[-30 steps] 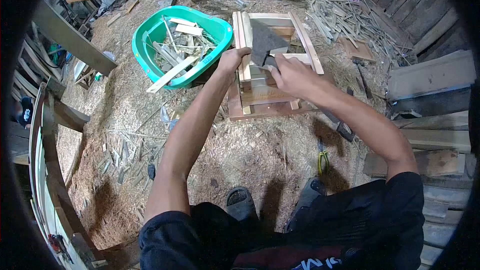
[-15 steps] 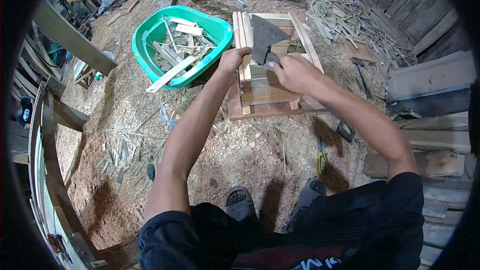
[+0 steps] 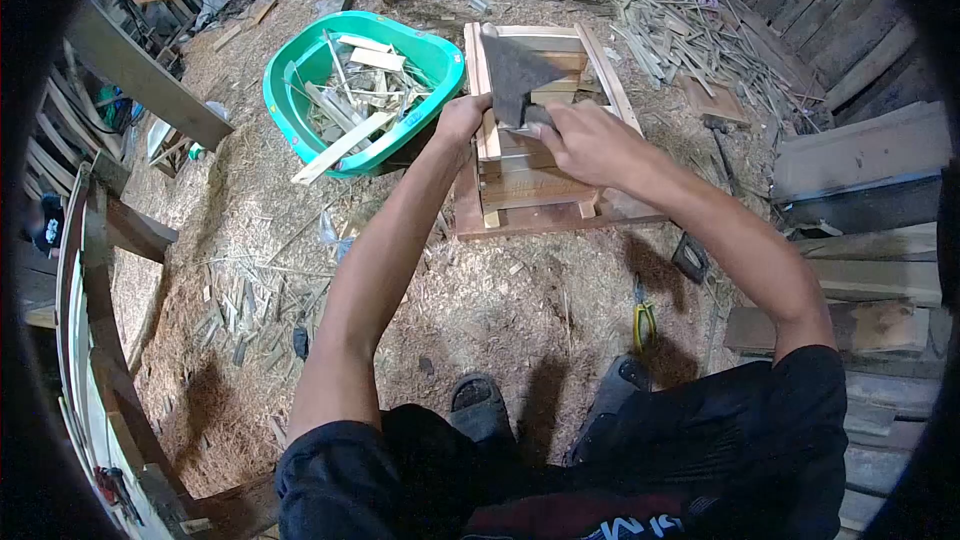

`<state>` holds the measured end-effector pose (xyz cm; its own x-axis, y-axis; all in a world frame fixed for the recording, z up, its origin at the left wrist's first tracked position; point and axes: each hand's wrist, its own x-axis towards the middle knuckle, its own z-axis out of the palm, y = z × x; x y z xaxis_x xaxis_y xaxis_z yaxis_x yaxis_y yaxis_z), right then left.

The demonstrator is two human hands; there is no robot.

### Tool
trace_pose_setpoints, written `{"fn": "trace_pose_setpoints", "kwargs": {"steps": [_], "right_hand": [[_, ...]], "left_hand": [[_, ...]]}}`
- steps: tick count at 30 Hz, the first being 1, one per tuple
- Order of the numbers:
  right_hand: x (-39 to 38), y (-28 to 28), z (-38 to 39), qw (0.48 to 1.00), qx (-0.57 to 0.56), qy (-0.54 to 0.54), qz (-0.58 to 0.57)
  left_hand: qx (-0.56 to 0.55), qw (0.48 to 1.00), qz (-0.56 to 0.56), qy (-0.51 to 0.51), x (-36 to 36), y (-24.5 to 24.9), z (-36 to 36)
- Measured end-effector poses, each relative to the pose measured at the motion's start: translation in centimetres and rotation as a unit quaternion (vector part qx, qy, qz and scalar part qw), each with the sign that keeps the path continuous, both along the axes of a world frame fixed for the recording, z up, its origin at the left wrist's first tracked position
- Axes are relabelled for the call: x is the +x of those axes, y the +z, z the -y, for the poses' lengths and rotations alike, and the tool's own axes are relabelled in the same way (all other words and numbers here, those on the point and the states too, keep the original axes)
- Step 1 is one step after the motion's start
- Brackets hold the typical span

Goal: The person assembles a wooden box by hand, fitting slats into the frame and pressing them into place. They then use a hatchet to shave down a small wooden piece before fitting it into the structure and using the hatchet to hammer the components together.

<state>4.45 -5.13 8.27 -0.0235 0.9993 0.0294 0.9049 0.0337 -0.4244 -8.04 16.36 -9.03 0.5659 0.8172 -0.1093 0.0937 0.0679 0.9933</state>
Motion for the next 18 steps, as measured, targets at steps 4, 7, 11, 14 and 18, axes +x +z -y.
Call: {"fn": "trace_pose_setpoints", "kwargs": {"steps": [4, 7, 11, 14, 18], "right_hand": [[-0.2, 1.0, -0.4, 0.993, 0.092, -0.021, -0.064], [-0.2, -0.3, -0.4, 0.995, 0.087, -0.022, -0.036], [1.2, -3.3, -1.1, 0.999, -0.006, -0.032, -0.001], [1.2, -1.9, -0.9, 0.997, 0.062, -0.034, -0.024], [0.7, -1.5, -0.7, 0.992, 0.091, -0.043, -0.076]], "left_hand": [[-0.101, 0.994, 0.031, 0.001, 0.1, 2.7, 1.8], [-0.123, 0.992, 0.033, 0.003, 0.2, 2.7, 1.8], [-0.144, 0.989, 0.039, 0.021, 0.3, 1.6, 1.2], [-0.126, 0.991, 0.032, 0.026, 0.4, 2.0, 1.3], [-0.091, 0.995, 0.041, -0.001, 0.0, 3.1, 2.2]]}}
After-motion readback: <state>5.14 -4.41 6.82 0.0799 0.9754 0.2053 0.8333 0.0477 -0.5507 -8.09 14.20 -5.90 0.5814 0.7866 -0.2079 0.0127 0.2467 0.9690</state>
